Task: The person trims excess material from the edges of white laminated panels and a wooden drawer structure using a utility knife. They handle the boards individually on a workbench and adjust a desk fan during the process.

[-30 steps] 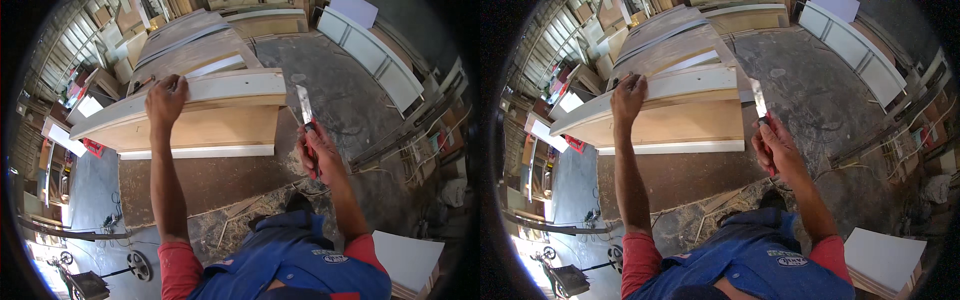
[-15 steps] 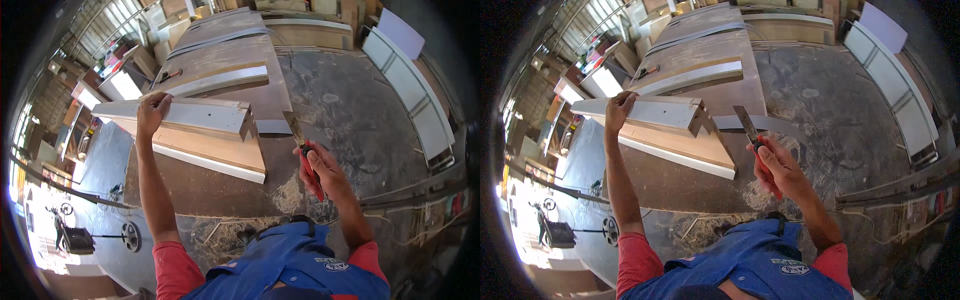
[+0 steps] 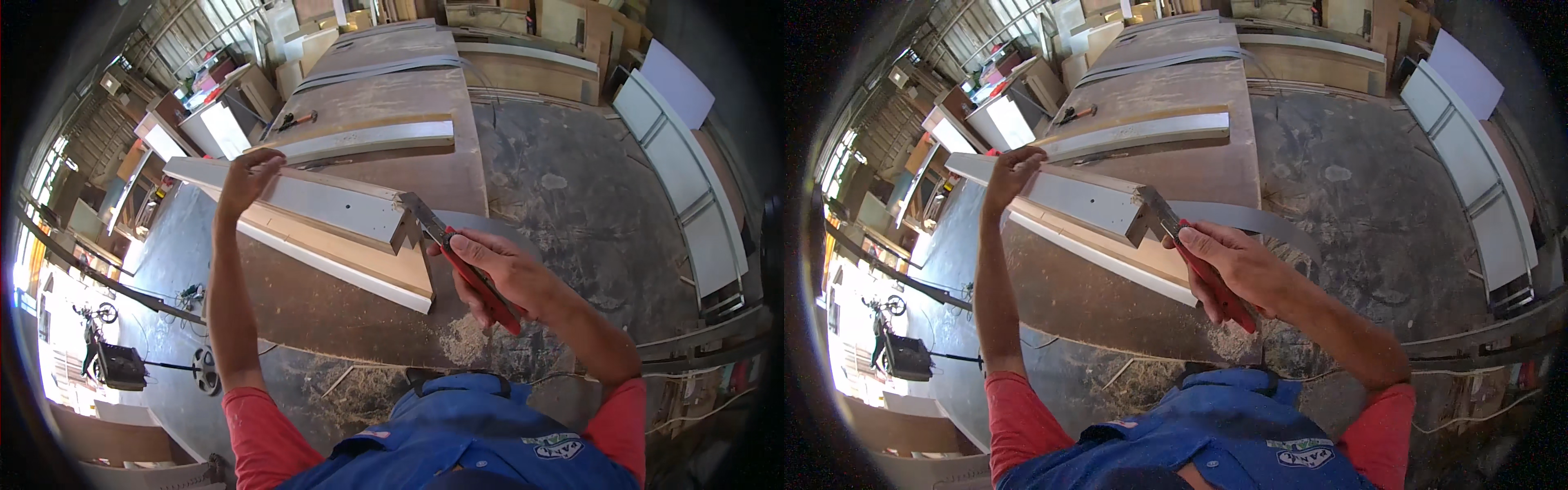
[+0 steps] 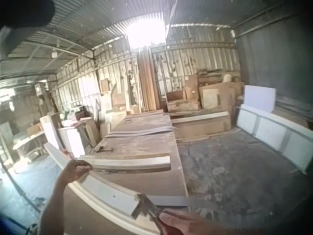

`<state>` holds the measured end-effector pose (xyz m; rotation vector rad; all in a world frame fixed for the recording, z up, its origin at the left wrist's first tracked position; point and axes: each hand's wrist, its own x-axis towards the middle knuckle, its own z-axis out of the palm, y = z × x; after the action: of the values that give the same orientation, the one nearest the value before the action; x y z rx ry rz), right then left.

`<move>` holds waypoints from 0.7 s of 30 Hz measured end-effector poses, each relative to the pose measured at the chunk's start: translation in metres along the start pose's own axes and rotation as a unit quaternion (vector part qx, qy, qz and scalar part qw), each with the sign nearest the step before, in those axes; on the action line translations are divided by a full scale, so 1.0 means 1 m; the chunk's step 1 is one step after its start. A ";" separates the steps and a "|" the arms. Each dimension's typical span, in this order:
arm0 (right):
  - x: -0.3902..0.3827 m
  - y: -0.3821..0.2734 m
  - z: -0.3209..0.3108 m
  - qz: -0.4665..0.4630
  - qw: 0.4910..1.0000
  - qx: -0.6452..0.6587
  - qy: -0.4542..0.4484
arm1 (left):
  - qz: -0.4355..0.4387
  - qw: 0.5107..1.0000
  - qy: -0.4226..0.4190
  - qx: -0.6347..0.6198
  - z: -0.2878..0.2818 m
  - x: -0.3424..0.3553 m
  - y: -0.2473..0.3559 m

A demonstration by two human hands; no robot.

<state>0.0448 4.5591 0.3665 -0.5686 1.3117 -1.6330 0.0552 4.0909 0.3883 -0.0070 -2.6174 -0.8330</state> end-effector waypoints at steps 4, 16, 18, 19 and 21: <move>-0.003 -0.016 0.010 0.056 0.998 -0.001 0.015 | -0.018 0.991 0.093 0.098 -0.027 0.020 -0.056; -0.006 -0.033 0.068 0.120 0.985 -0.047 0.111 | -0.162 0.971 0.105 0.140 -0.046 0.027 -0.133; -0.002 -0.031 0.071 0.120 0.984 -0.051 0.119 | -0.167 0.971 0.108 0.131 -0.047 0.024 -0.135; -0.001 -0.030 0.073 0.115 0.985 -0.046 0.124 | -0.173 0.969 0.106 0.141 -0.049 0.023 -0.127; 0.000 -0.027 0.076 0.111 0.984 -0.041 0.132 | -0.189 0.963 0.114 0.155 -0.046 0.025 -0.129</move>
<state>0.0962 4.5208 0.4161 -0.2462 1.5826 -1.5101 0.0336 3.9566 0.3599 0.6524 -2.5286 -0.4896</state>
